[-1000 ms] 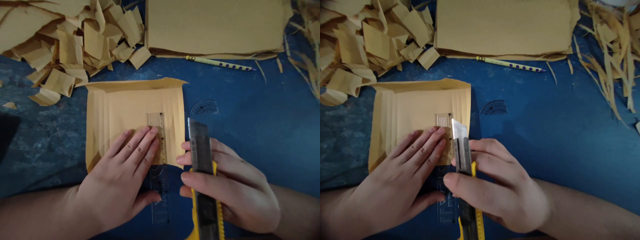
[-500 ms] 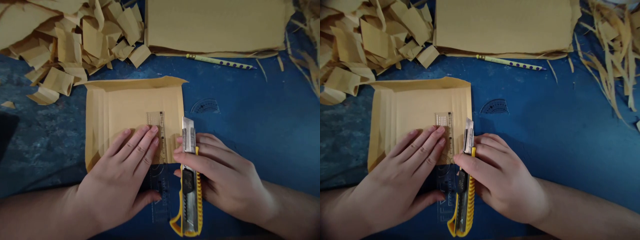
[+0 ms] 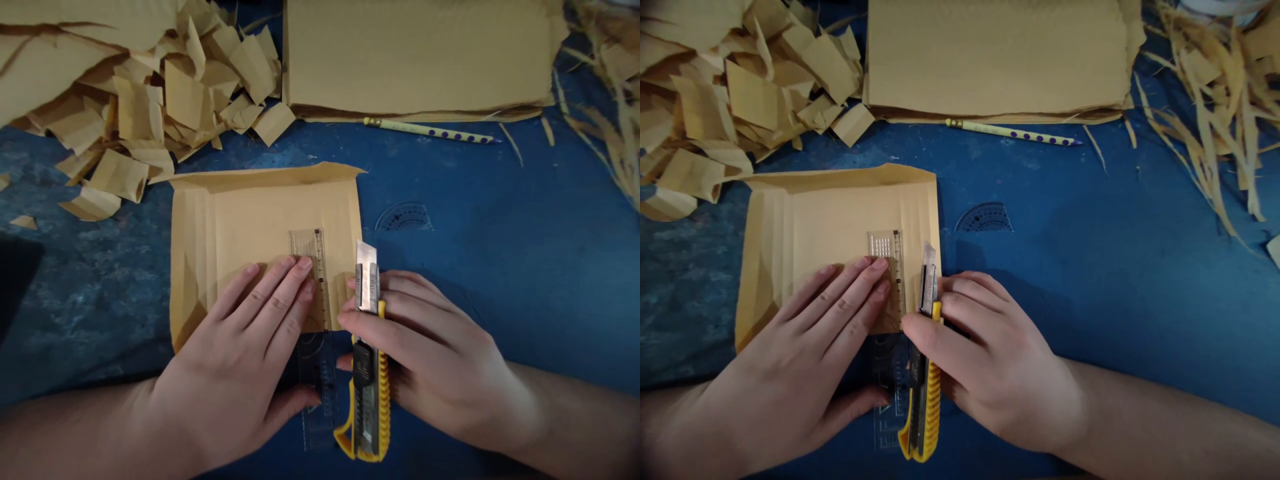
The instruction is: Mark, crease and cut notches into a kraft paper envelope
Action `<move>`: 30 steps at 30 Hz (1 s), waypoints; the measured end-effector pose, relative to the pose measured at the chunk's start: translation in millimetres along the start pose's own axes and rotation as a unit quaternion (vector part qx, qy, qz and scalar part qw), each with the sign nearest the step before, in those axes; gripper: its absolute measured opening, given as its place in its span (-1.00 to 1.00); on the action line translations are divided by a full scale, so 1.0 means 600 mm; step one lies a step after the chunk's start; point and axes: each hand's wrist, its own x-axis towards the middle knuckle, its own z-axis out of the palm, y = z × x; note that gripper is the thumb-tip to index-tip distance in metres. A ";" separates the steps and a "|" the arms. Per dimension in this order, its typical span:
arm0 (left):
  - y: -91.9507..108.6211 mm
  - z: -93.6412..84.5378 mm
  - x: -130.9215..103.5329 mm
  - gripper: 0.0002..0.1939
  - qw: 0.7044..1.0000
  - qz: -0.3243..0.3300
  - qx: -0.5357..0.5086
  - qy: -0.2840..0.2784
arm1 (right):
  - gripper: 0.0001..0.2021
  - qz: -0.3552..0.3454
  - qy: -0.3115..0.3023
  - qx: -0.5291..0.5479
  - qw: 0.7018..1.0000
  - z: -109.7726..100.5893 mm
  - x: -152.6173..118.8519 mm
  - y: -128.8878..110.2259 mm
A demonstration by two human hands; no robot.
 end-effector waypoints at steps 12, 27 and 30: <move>0.013 -0.037 0.034 -0.23 0.999 -0.022 0.026 -0.024 | -0.73 -0.016 -0.029 -0.029 0.999 0.004 -0.002 -0.006; -0.019 -0.028 0.043 0.15 0.998 -0.024 -0.031 -0.053 | -0.79 -0.019 -0.019 -0.044 0.999 0.007 0.005 -0.005; -0.021 -0.025 0.042 0.16 0.998 -0.021 -0.034 -0.057 | -0.77 -0.023 -0.022 -0.041 0.999 0.006 0.005 -0.005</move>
